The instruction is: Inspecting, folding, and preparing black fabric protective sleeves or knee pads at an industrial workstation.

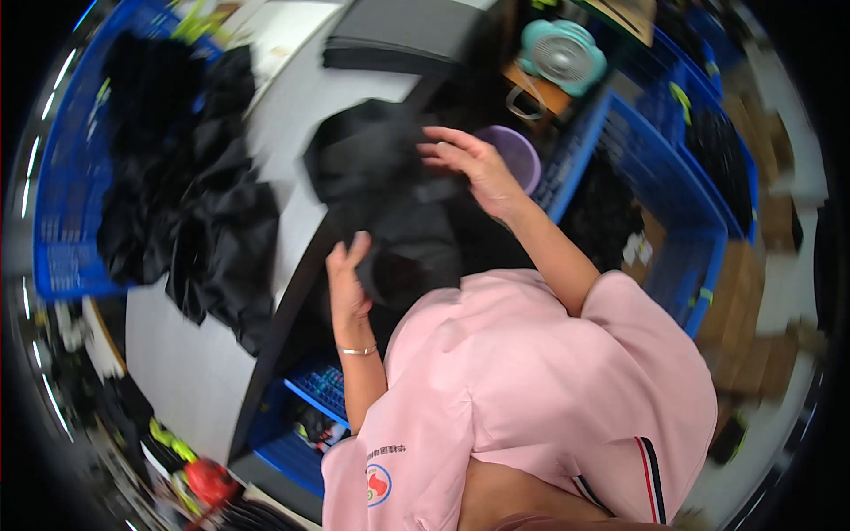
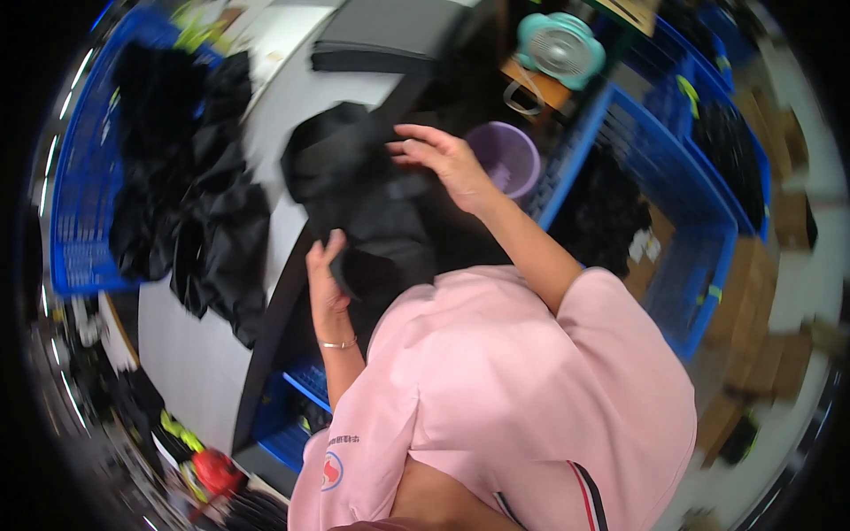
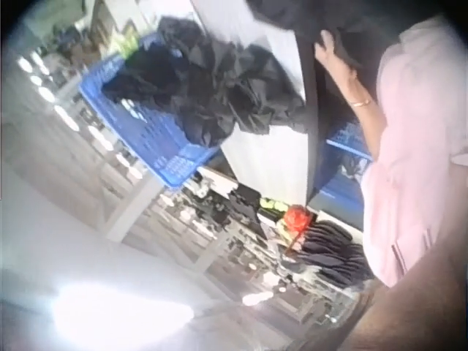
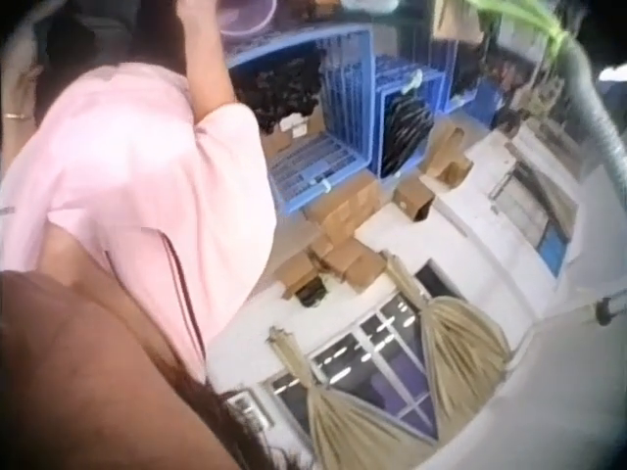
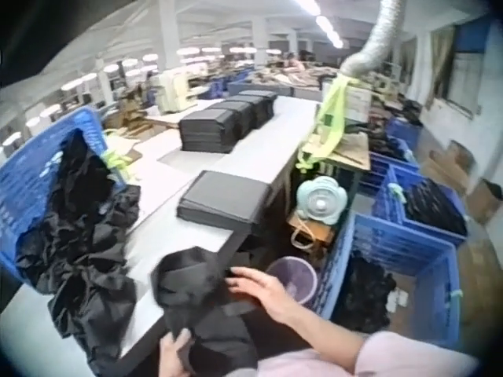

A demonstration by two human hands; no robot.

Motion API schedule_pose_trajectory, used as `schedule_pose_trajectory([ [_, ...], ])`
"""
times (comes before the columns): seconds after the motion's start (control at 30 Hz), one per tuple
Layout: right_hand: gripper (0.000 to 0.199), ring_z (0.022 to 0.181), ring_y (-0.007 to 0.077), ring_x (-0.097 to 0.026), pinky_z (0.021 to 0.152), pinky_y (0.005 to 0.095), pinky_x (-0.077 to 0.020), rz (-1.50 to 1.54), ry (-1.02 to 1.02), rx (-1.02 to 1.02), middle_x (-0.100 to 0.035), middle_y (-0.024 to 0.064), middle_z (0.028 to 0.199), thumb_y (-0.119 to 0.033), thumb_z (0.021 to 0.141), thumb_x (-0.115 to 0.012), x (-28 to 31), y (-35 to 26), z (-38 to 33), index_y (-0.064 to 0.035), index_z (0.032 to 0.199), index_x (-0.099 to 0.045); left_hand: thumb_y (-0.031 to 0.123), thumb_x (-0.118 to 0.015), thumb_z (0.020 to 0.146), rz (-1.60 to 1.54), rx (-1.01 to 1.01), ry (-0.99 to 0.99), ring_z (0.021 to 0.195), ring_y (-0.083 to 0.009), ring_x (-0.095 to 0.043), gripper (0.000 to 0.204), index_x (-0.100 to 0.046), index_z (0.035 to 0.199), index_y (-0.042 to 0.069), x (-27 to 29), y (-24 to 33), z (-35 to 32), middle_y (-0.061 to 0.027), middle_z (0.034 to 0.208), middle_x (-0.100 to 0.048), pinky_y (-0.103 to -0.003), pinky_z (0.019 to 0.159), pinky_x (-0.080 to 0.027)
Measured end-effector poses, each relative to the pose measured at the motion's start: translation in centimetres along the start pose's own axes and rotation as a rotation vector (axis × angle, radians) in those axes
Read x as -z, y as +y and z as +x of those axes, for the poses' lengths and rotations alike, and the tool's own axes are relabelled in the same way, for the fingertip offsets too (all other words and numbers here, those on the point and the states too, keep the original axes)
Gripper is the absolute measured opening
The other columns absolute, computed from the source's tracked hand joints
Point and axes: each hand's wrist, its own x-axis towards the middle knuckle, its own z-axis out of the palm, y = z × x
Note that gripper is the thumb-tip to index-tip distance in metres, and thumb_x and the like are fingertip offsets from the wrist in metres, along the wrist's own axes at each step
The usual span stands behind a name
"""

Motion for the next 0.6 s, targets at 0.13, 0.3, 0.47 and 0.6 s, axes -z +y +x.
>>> schedule_pose_trajectory([
  [0.13,0.080,0.127,0.0173,-0.049,0.106,0.0342,-0.0403,-0.003,-0.189,-0.168,-0.045,0.0096,0.147,-0.024,0.088,-0.075,2.7,0.8,-6.2,-0.0089,0.153,-0.031,0.017,-0.064,0.097,-0.040,-0.055,0.044,0.085,-0.0123,-0.065,0.027,-0.062,0.117,-0.001,-1.9,-0.6,0.3,-0.0033,0.099,-0.068,-0.028,0.076,-0.053],
  [0.3,0.060,0.114,0.0164,-0.056,0.103,0.0276,-0.0420,-0.103,-0.040,-0.323,-0.062,0.0062,0.126,-0.004,0.082,-0.070,5.0,3.0,-12.4,0.0003,0.139,-0.048,0.019,-0.062,0.099,0.062,0.034,-0.273,0.090,-0.0113,-0.065,0.027,-0.062,0.119,0.001,-7.5,-3.4,-0.7,-0.0027,0.105,-0.069,-0.027,0.081,-0.052],
  [0.47,0.044,0.106,0.0226,-0.064,0.095,0.0364,-0.0517,0.237,0.597,-0.154,-0.066,0.0097,0.116,0.002,0.082,-0.068,16.3,7.3,-17.1,-0.0023,0.124,-0.056,0.026,-0.055,0.103,0.172,0.065,-0.474,0.132,-0.0288,-0.052,0.057,-0.036,0.150,0.001,-8.6,-4.2,-1.0,-0.0161,0.151,-0.043,-0.038,0.100,-0.050],
  [0.6,0.042,0.106,0.0229,-0.065,0.093,0.0385,-0.0532,0.144,0.858,0.002,-0.066,0.0109,0.117,-0.001,0.083,-0.070,26.2,7.5,-21.5,-0.0041,0.123,-0.056,0.024,-0.058,0.101,0.146,0.098,-0.353,0.124,-0.0246,-0.058,0.049,-0.047,0.143,0.000,-7.0,-4.4,-0.9,-0.0148,0.141,-0.054,-0.035,0.098,-0.050],
])
